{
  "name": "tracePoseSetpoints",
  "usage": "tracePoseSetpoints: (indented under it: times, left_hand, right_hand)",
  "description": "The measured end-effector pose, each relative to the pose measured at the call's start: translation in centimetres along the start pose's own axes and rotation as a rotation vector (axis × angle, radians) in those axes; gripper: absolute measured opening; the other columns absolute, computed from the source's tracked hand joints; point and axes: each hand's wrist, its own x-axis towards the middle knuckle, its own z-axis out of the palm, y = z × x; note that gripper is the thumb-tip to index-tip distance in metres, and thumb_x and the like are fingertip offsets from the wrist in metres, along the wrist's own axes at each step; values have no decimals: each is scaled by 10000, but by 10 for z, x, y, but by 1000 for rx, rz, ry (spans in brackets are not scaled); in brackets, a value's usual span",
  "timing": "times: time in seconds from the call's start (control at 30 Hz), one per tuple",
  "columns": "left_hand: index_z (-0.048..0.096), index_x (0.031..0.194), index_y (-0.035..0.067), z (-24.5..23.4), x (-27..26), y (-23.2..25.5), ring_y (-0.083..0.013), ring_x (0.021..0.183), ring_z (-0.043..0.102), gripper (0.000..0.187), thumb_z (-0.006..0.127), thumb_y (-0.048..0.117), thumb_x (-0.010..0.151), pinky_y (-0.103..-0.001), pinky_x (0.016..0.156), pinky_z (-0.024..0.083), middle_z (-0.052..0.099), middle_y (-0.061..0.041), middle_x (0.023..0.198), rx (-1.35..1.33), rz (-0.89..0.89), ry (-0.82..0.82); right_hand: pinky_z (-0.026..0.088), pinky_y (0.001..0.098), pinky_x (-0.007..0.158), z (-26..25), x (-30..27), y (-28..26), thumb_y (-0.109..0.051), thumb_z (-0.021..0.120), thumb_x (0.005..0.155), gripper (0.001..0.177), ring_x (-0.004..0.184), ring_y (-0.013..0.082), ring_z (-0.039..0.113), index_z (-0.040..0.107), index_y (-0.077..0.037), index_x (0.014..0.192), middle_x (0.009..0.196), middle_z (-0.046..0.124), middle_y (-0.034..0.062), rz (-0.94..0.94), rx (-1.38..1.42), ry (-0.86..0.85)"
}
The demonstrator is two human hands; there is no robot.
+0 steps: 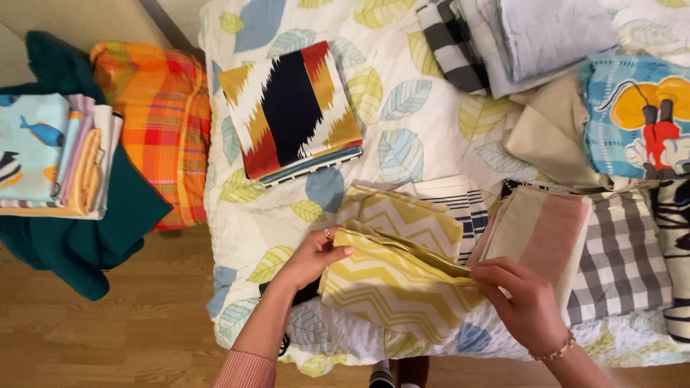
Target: The person folds multiple towels and linens on a bed, arranging them into neat stacks. They handle items one at a time, smoothing and aligning edges before placing each folded piece onto a growing pile.
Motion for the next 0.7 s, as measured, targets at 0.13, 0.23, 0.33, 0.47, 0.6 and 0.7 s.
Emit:
tracePoseSetpoints:
  times: [0.13, 0.23, 0.33, 0.47, 0.6, 0.7]
  left_hand:
    - [664, 858, 124, 5, -4, 36, -19, 779, 548, 160, 807, 173, 909, -188, 692, 435, 599, 93, 823, 144, 8, -16]
    - [693, 917, 121, 10, 1, 95, -44, 789, 597, 144, 815, 189, 885, -203, 696, 489, 650, 62, 865, 240, 111, -34]
    - [759, 981, 99, 28, 4, 176, -70, 844, 686, 180, 820, 218, 861, -225, 751, 580, 766, 18, 943, 412, 260, 22]
    - [695, 806, 135, 63, -8, 295, -65, 845, 610, 150, 820, 138, 890, -221, 779, 475, 655, 53, 915, 458, 603, 60]
    - [719, 909, 90, 97, -54, 355, -71, 851, 536, 113, 828, 103, 884, -195, 733, 398, 593, 29, 931, 520, 774, 104]
    - [712, 1076, 127, 107, -115, 333, -252, 1055, 706, 161, 752, 155, 922, -388, 927, 537, 709, -75, 1103, 894, 1088, 155]
  right_hand:
    - [548, 268, 724, -18, 13, 30, -147, 688, 886, 149, 802, 125, 758, 793, -193, 979, 1001, 761, -56, 62, -58, -211]
    - [567, 304, 708, -61, 53, 21, -131, 717, 847, 114, 772, 153, 737, 782, -165, 934, 934, 746, -35, 36, -135, -245]
    - [601, 314, 663, -130, 97, -37, -102, 736, 824, 99, 720, 156, 713, 765, -158, 900, 922, 752, -28, 33, -281, -183]
    - [510, 330, 776, -211, 128, -111, -242, 827, 873, 225, 852, 182, 666, 708, -65, 801, 1018, 752, 46, -242, -374, 112]
    - [551, 373, 887, -251, 101, -182, -101, 841, 942, 253, 1057, 259, 730, 658, 39, 838, 1063, 741, 160, -298, -429, 229]
    - [524, 386, 1007, -242, 59, -181, -37, 874, 825, 256, 1122, 279, 711, 638, 28, 899, 1182, 740, 187, -346, -269, 304]
